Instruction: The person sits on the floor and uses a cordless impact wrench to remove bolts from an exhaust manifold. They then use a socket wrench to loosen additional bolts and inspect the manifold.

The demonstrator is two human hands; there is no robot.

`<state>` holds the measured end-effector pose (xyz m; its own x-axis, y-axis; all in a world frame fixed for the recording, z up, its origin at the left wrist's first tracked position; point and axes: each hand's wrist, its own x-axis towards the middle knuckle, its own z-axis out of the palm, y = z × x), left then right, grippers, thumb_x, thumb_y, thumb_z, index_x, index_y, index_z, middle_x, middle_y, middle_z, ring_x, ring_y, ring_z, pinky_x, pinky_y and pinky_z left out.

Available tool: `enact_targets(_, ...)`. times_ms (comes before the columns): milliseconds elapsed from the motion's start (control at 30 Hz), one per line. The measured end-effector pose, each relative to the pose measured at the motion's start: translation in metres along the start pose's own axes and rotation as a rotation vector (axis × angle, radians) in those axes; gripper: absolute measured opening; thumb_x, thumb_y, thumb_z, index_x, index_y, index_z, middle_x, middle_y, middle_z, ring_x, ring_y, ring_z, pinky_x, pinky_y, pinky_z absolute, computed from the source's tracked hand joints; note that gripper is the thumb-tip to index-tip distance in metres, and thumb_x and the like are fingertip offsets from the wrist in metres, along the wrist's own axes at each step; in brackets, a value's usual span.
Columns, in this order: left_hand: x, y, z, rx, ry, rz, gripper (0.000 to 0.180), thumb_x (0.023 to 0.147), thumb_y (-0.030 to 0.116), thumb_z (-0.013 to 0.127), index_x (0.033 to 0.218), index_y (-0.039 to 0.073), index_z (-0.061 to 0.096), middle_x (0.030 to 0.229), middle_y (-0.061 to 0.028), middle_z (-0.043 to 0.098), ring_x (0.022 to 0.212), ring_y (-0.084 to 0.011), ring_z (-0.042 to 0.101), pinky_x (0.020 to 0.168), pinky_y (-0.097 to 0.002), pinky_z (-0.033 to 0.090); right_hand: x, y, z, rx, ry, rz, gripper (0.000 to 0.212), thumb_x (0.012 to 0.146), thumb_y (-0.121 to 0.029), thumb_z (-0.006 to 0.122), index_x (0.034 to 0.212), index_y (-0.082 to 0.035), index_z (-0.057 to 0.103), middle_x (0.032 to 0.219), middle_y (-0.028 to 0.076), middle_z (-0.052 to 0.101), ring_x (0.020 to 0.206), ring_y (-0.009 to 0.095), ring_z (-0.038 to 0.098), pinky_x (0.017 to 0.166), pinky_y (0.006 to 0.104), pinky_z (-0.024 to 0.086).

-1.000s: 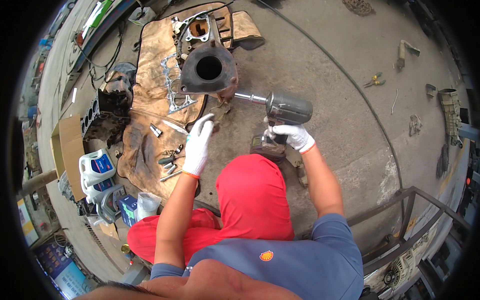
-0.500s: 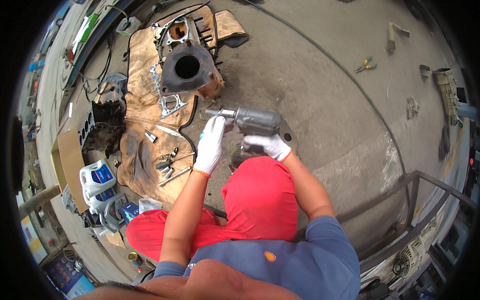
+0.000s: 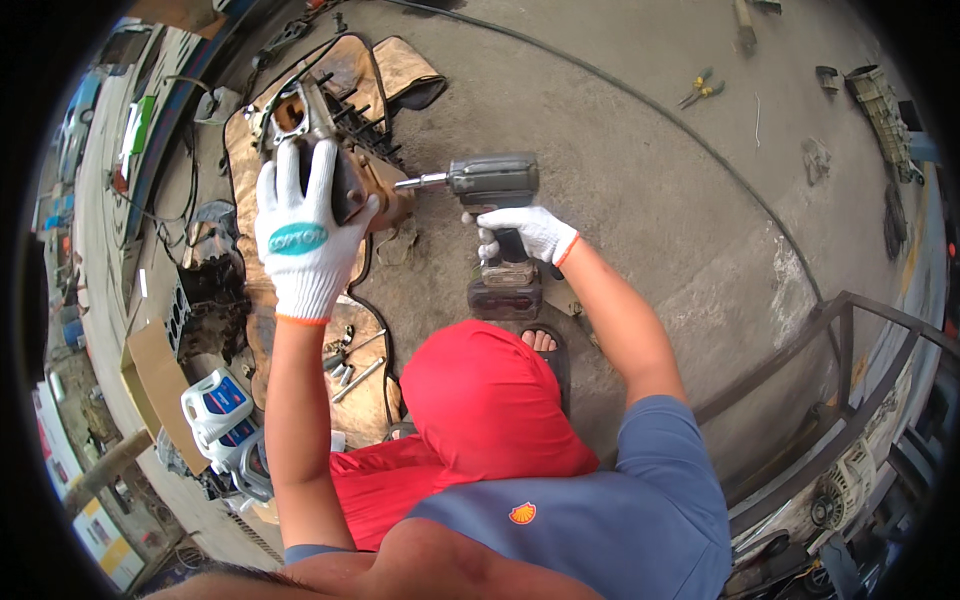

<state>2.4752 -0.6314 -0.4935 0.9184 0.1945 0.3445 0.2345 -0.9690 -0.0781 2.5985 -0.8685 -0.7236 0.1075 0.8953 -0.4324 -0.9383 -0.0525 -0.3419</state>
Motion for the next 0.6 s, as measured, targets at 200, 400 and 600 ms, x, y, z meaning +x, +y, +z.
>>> enact_targets(200, 0.003, -0.009, -0.005, -0.015, -0.062, 0.086, 0.072, 0.069, 0.033, 0.093, 0.135, 0.014, 0.068, 0.146, -0.024, 0.054, 0.128, -0.0457, 0.054, 0.106, -0.0523, 0.048, 0.013, 0.003, -0.004, 0.089, -0.068, 0.062, 0.029, 0.099, -0.011, 0.065, 0.124, 0.002, 0.067, 0.081, 0.007, 0.07, 0.069, 0.017, 0.063, 0.073, 0.0352, 0.053)
enact_targets(400, -0.009, -0.03, 0.004, 0.021, -0.043, 0.148, 0.076, 0.061, 0.031, 0.097, 0.13, 0.015, 0.07, 0.145, -0.0246, 0.056, 0.126, -0.0481, 0.056, 0.102, -0.0545, 0.051, 0.034, -0.024, -0.007, 0.118, -0.086, 0.196, 0.025, 0.099, -0.011, 0.064, 0.12, 0.002, 0.066, 0.08, 0.007, 0.069, 0.066, 0.014, 0.061, 0.067, 0.0349, 0.052)
enact_targets(600, -0.015, -0.046, 0.004, 0.011, -0.068, 0.185, 0.073, 0.059, 0.028, 0.098, 0.126, 0.015, 0.072, 0.143, -0.0241, 0.057, 0.128, -0.0482, 0.056, 0.105, -0.0554, 0.05, 0.041, -0.014, -0.011, 0.098, -0.084, 0.307, 0.023, 0.097, -0.014, 0.069, 0.115, 0.001, 0.067, 0.076, 0.005, 0.066, 0.062, 0.016, 0.06, 0.068, 0.0378, 0.053)
